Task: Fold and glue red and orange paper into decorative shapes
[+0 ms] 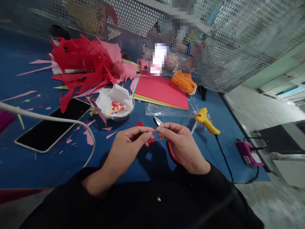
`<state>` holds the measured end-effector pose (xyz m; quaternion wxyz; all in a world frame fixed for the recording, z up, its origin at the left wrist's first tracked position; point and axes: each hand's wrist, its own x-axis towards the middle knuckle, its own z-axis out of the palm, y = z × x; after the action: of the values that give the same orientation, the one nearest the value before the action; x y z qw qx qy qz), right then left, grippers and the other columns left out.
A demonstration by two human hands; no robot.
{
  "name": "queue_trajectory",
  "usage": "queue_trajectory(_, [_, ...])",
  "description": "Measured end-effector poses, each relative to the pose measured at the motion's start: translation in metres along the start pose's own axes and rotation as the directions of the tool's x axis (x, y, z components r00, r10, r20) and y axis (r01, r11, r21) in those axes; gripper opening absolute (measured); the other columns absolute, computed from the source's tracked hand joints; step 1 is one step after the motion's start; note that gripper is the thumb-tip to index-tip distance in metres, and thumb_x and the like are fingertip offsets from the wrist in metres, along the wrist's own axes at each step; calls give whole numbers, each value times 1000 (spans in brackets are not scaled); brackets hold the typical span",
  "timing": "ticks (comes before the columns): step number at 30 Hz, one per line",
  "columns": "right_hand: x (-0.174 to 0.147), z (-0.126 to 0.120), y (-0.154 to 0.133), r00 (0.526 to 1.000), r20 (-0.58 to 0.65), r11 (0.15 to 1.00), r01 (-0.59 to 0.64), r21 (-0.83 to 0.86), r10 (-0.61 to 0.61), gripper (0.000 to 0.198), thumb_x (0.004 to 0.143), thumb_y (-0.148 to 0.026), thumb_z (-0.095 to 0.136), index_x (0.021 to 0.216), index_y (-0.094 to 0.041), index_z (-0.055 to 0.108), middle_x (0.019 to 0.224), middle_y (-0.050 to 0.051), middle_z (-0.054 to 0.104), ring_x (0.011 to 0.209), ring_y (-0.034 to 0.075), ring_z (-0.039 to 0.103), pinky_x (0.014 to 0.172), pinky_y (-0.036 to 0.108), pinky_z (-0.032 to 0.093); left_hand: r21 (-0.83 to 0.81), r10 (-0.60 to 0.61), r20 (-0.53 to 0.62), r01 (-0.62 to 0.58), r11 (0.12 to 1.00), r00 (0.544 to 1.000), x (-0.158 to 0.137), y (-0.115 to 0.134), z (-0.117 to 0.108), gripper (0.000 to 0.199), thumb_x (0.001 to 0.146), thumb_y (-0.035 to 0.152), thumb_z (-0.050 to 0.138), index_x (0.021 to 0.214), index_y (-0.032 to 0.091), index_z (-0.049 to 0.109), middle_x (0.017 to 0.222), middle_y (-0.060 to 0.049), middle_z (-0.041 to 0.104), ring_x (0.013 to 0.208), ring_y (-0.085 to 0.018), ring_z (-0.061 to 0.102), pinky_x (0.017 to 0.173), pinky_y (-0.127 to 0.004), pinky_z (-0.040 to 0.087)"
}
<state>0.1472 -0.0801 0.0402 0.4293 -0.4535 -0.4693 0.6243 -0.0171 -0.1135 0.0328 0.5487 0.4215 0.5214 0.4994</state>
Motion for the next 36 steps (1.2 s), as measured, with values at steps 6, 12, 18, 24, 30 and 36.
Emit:
queue_trajectory(6, [-7,8,13,981,-95,976,153,-156,-169,4,81,-24,74,77,-23,76,74,-4,74,69,10,63,71,25,51,-28,-63,13,63,998,998,1,-1,2,9,78,28,78,83,21,81,72,1,76,62,-10,62,63,-18,50])
queue_trajectory(12, [-10,10,11,908,-74,828,340,-447,-413,12,83,-15,68,75,-22,74,71,-3,71,68,11,63,68,25,50,14,-95,6,95,995,995,1,0,2,13,78,33,78,81,20,81,73,-2,76,62,-11,63,61,-21,50])
queue_trajectory(18, [-11,9,14,888,-23,779,390,-492,-459,13,85,-15,68,79,-25,74,72,-3,72,70,14,65,69,29,52,84,-111,-21,113,990,994,1,0,2,16,79,36,76,82,20,81,63,-1,70,60,-13,61,57,-22,46])
queue_trajectory(24, [-14,6,20,779,66,537,487,-689,-623,16,90,-17,63,89,-28,75,80,0,72,76,16,66,73,35,51,-43,-159,48,161,986,986,4,-6,2,20,77,35,75,87,19,82,69,-4,73,58,-12,59,51,-21,44])
queue_trajectory(30, [-15,4,22,666,176,280,519,-808,-725,16,90,-15,63,89,-26,75,77,1,71,74,16,66,75,36,48,-82,-162,59,166,983,985,4,-6,3,17,78,35,78,79,18,80,74,-4,76,56,-10,58,50,-19,42])
queue_trajectory(36, [-16,8,20,820,12,641,456,-618,-572,16,88,-13,65,83,-26,73,76,-1,71,71,15,65,69,32,51,-15,-152,30,153,988,988,2,-3,2,16,77,34,78,77,18,78,72,-3,74,59,-11,61,51,-19,44])
